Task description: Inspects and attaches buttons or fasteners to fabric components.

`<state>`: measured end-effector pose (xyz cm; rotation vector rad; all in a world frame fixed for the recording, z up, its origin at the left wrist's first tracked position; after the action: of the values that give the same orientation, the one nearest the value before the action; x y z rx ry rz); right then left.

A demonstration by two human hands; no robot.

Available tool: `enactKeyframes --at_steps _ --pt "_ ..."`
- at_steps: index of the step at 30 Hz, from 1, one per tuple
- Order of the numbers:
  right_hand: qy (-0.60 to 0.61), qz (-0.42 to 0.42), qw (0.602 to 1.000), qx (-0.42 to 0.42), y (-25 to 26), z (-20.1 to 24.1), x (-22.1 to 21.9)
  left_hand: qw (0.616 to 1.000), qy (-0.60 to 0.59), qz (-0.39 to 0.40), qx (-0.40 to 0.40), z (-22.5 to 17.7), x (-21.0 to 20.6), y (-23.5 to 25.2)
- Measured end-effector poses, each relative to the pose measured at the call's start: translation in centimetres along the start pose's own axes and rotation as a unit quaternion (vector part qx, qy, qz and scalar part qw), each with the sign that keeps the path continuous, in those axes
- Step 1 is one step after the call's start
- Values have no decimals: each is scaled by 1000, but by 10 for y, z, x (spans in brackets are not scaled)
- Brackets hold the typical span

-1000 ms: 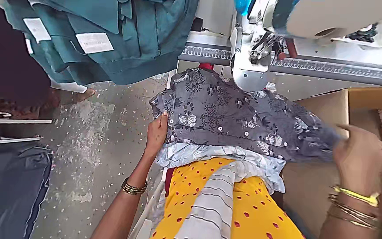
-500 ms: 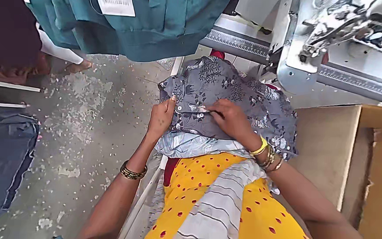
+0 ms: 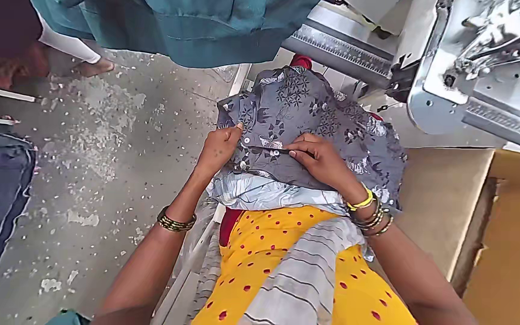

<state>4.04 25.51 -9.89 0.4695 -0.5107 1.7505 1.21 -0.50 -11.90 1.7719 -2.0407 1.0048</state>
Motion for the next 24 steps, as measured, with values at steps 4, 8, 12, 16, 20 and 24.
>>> enactKeyframes --at_steps 4,8,12,16,20,24 --pt "12 14 999 -30 1 -2 -2 1000 25 -2 -16 6 -4 4" --pt "21 16 998 -59 1 -2 -3 987 99 -105 -75 1 -5 0" --pt "17 7 996 -85 2 -3 -3 924 113 -208 -300 -27 -10 -24" --pt "10 -10 994 -109 4 -2 -6 904 163 -125 -374 -45 -37 -41" --pt "11 -23 992 -124 4 2 -8 920 253 -37 -298 -47 -51 -38" --pt "-4 -9 994 -108 7 5 -4 933 259 53 -244 -63 -42 -32"
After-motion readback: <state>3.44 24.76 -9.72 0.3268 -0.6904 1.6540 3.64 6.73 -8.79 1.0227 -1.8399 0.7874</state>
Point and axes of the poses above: each hand's wrist, its own y-axis towards the middle knuckle, its own x-axis out of the back of the hand, z = x × y, the point moved 2 cm from there along y, towards the middle knuckle, and after that the axes turned 9 degrees about -z, right-handed, at the moved point
